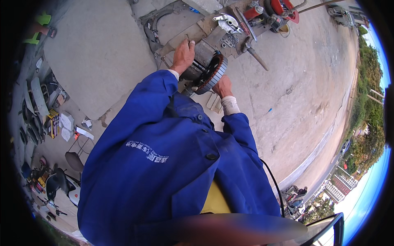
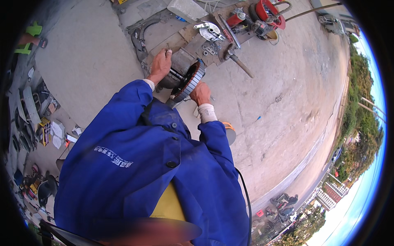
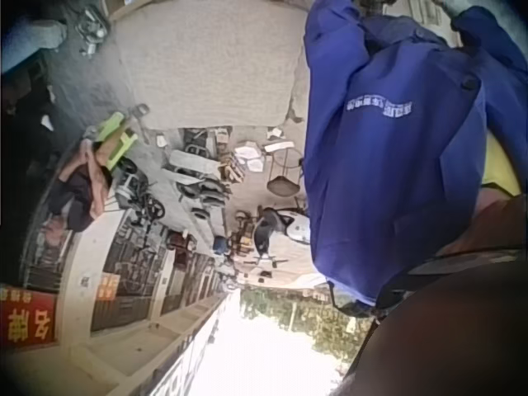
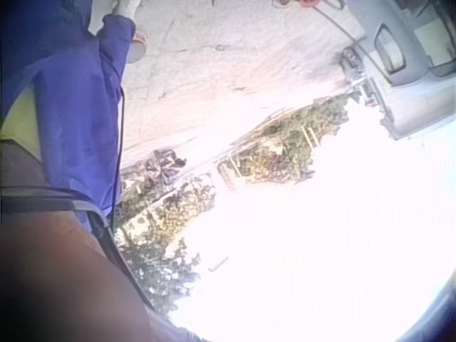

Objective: The person sits on the floor and uses a wrench to tighten bolts on a motor component. They repeatedly adjust the part and rotate it to access different bolt positions.

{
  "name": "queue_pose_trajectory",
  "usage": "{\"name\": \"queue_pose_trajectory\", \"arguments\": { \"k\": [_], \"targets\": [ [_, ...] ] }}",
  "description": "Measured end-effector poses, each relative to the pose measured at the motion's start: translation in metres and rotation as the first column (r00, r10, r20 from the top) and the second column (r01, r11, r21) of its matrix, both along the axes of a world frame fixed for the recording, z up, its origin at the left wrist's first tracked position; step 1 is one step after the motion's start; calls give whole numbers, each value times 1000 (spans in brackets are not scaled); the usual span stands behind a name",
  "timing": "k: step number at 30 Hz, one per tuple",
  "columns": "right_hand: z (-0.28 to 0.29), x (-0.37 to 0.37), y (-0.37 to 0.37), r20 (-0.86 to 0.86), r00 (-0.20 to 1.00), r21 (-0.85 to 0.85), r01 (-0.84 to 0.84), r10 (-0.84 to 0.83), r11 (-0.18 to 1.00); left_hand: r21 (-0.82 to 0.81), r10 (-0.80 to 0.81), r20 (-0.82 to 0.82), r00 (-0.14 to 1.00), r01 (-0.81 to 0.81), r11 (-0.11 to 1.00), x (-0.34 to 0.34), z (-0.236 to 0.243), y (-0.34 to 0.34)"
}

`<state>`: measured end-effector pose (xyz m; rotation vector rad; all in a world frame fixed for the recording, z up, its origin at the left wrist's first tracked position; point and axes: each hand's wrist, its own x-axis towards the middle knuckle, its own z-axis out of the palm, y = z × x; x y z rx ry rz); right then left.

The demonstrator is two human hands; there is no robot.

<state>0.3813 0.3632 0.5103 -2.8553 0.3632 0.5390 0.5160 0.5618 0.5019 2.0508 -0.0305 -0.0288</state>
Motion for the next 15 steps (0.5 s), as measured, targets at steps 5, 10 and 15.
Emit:
{"name": "queue_pose_trajectory", "arguments": {
  "k": [5, 10, 15],
  "targets": [
    [-1, 0, 0, -1, 1000, 0, 0, 0, 1000, 8, 12, 2, 1000, -12, 1000, 0, -1, 0],
    [-3, -1, -1, -1, 1000, 2, 2, -2, 1000, 15, 10, -5, 1000, -10, 1000, 0, 0, -1],
    [-4, 0, -1, 3, 1000, 3, 2, -2, 1000, -11, 12, 18, 1000, -12, 1000, 1, -9, -1]
  ]
}}
